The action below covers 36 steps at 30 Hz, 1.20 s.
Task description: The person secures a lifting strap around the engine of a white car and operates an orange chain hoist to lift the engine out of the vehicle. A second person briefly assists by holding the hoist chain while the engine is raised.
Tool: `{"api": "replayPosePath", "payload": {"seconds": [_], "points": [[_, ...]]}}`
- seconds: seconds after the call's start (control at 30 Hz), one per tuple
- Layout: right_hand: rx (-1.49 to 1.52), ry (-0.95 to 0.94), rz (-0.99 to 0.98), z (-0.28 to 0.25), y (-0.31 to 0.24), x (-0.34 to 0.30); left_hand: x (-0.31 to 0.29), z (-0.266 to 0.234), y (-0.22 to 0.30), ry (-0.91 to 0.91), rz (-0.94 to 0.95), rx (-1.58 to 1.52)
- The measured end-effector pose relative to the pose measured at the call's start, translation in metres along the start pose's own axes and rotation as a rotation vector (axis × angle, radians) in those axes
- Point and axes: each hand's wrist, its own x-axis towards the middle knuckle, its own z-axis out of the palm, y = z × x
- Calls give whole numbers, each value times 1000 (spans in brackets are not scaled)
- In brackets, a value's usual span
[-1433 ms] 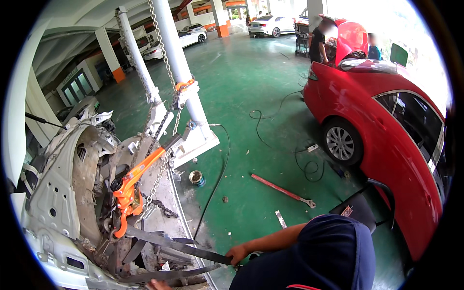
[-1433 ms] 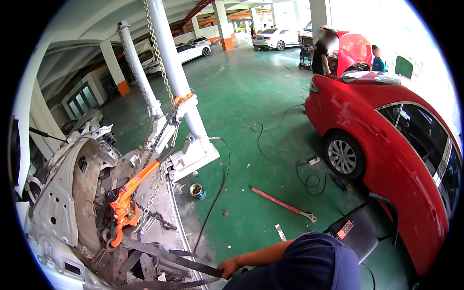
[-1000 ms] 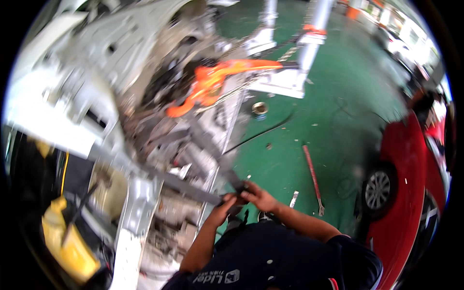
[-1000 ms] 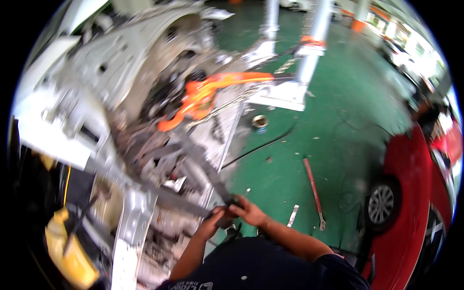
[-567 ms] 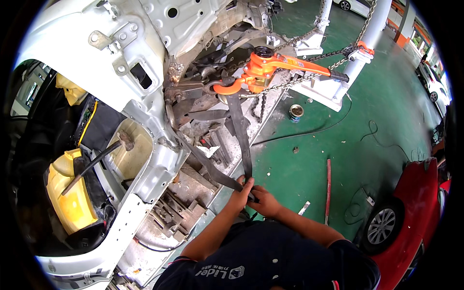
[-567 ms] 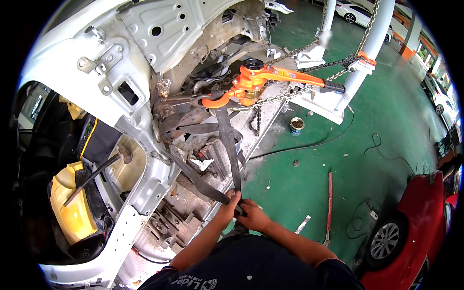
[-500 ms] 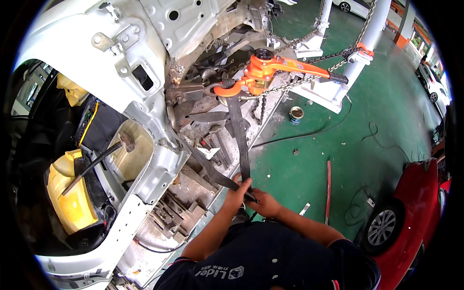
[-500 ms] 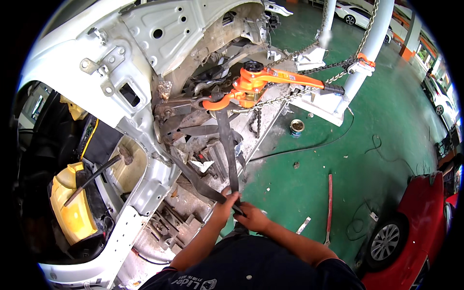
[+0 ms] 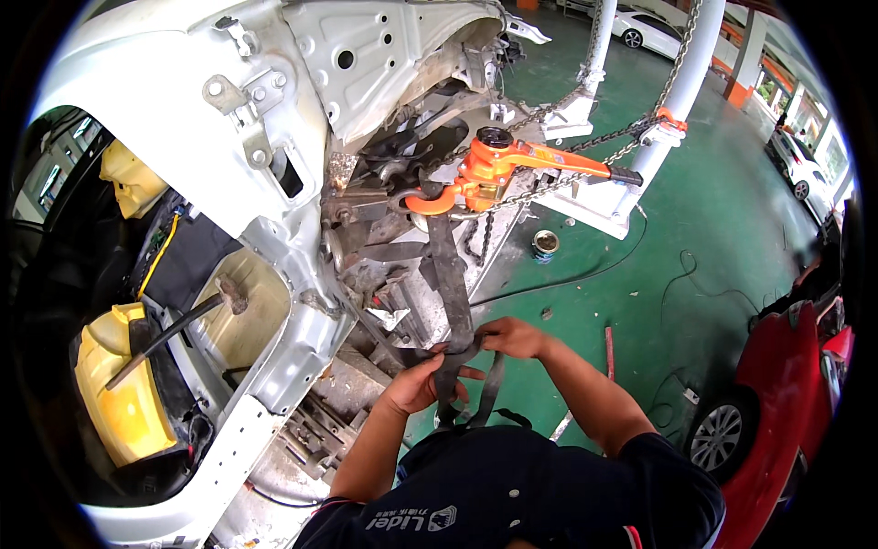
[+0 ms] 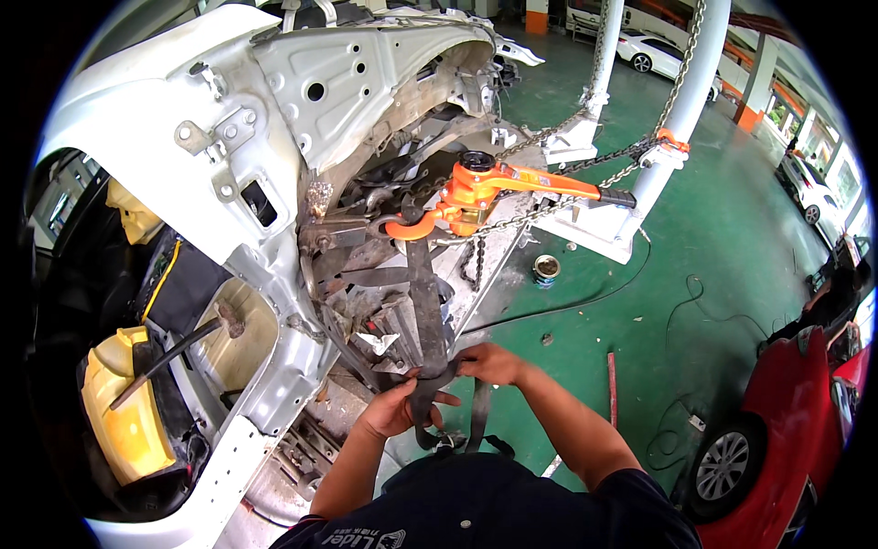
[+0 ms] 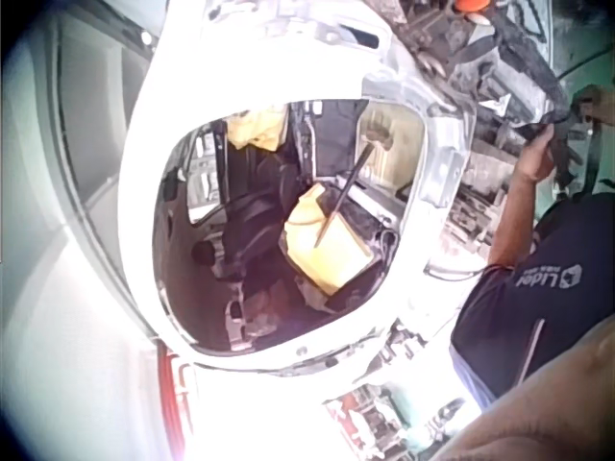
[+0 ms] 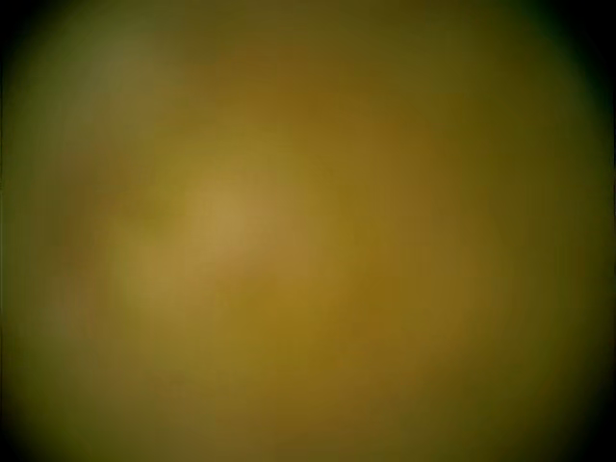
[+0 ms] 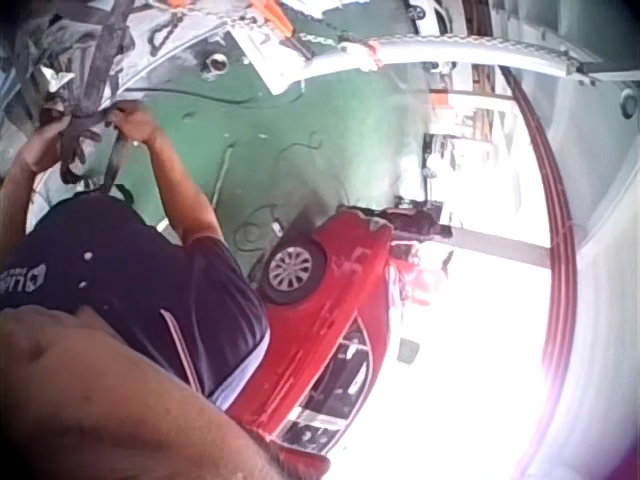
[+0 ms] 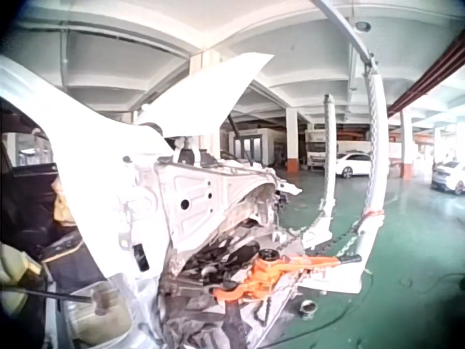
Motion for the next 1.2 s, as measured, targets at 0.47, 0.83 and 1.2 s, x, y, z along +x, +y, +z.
{"api": "replayPosePath", "payload": {"seconds": [0.47, 0.83, 1.2], "points": [[-725, 463, -475, -2, -153, 24, -9, -31, 15, 246, 329, 518], [-464, 447, -376, -29, -100, 55, 16, -1, 31, 603, 605, 1047], [1154, -164, -415, -119, -42, 39, 52, 23, 11, 664, 378, 898]]}}
